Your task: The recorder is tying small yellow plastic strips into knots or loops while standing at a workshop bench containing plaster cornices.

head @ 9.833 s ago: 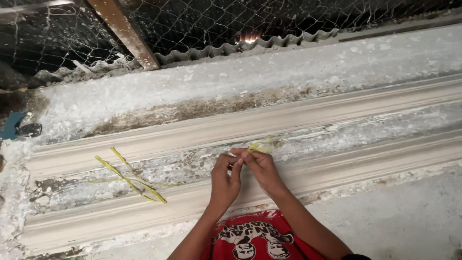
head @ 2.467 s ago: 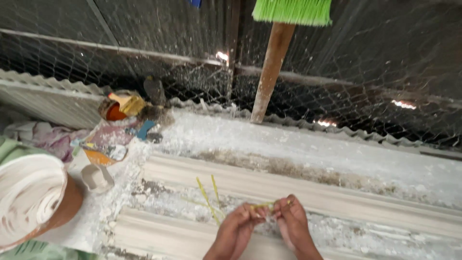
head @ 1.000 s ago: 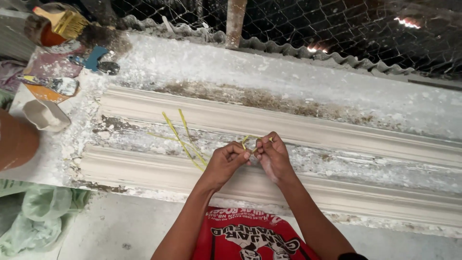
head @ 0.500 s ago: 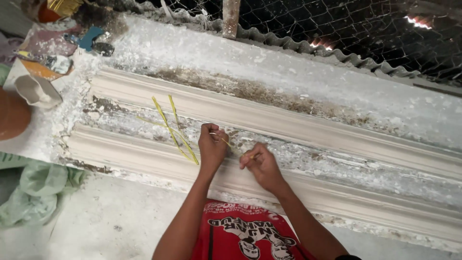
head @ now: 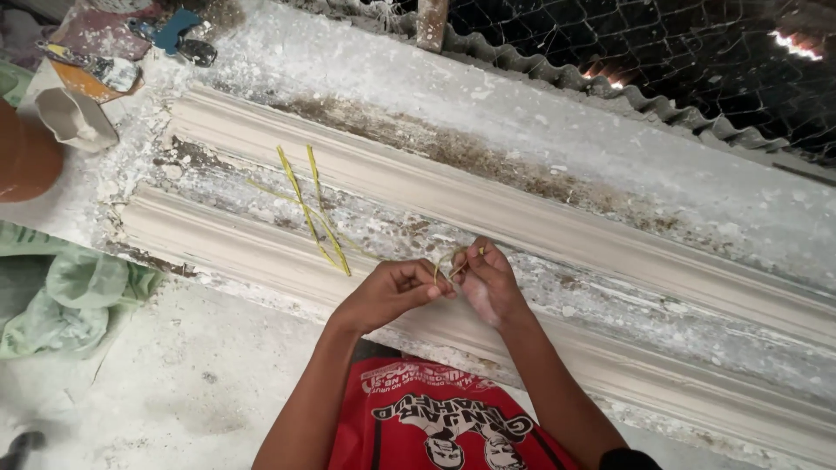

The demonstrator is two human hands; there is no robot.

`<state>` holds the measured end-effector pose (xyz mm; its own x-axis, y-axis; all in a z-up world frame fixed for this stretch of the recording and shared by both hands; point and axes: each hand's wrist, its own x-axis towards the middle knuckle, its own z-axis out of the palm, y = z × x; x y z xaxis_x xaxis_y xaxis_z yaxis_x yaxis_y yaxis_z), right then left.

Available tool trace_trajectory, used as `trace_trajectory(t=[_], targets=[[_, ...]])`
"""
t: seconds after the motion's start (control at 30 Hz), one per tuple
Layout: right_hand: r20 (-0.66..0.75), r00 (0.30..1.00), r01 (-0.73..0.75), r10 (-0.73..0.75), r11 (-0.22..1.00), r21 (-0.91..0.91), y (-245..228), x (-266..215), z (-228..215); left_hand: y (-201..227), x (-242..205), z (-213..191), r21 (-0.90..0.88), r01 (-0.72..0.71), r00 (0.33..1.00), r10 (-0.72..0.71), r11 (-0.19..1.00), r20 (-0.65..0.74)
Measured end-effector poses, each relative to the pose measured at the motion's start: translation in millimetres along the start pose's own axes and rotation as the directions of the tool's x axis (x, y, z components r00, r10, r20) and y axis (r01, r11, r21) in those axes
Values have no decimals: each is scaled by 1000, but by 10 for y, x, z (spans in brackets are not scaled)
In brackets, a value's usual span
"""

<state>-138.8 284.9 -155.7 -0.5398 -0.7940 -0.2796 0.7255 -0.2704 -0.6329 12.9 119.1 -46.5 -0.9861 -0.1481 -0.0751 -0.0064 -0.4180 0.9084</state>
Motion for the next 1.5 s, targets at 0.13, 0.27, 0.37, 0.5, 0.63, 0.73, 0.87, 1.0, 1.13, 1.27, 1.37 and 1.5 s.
trace_trajectory(t=[0.13,0.27,0.37,0.5,0.63,0.73,0.87,1.0,1.13,1.27,1.37,1.5], targets=[[-43,993,109,-112,992,-69,-46,-54,298,-261,114,-172,96,69,989,-56,993,-134],[40,987,154,-153,871,-466,144,-241,573,-844,340,-600,252,204,822,-26,946,-568],[26,988,126,-150,711,-692,89,-317,812,-1010,438,-723,434,211,745,143,876,-651],[7,988,95,-152,583,-807,112,-196,786,-1082,483,-1013,439,351,753,30,827,-657],[-146,976,6,-163,687,-727,141,232,454,-732,168,-1345,424,367,881,-163,828,-444],[-361,915,-144,-182,687,-712,427,505,31,-514,-16,-1515,737,296,948,-92,608,-305],[-490,794,-251,-360,540,-804,880,664,-542,-598,33,-1616,981,193,981,-16,26,-192],[-511,719,-371,-471,362,-855,1048,626,-670,-903,113,-1713,989,-9,1000,-14,-150,7],[-540,728,-371,-422,419,-829,913,514,-173,-1070,234,-1893,975,-92,996,-2,-201,93],[-499,739,-326,-452,408,-853,931,386,95,-1031,305,-2041,918,-287,953,15,-275,302],[-461,736,-328,-495,334,-883,961,393,229,-978,345,-2094,859,-398,901,37,-321,432],[-480,728,-357,-490,326,-875,1058,531,243,-1007,344,-2161,822,-441,878,17,-359,479]])
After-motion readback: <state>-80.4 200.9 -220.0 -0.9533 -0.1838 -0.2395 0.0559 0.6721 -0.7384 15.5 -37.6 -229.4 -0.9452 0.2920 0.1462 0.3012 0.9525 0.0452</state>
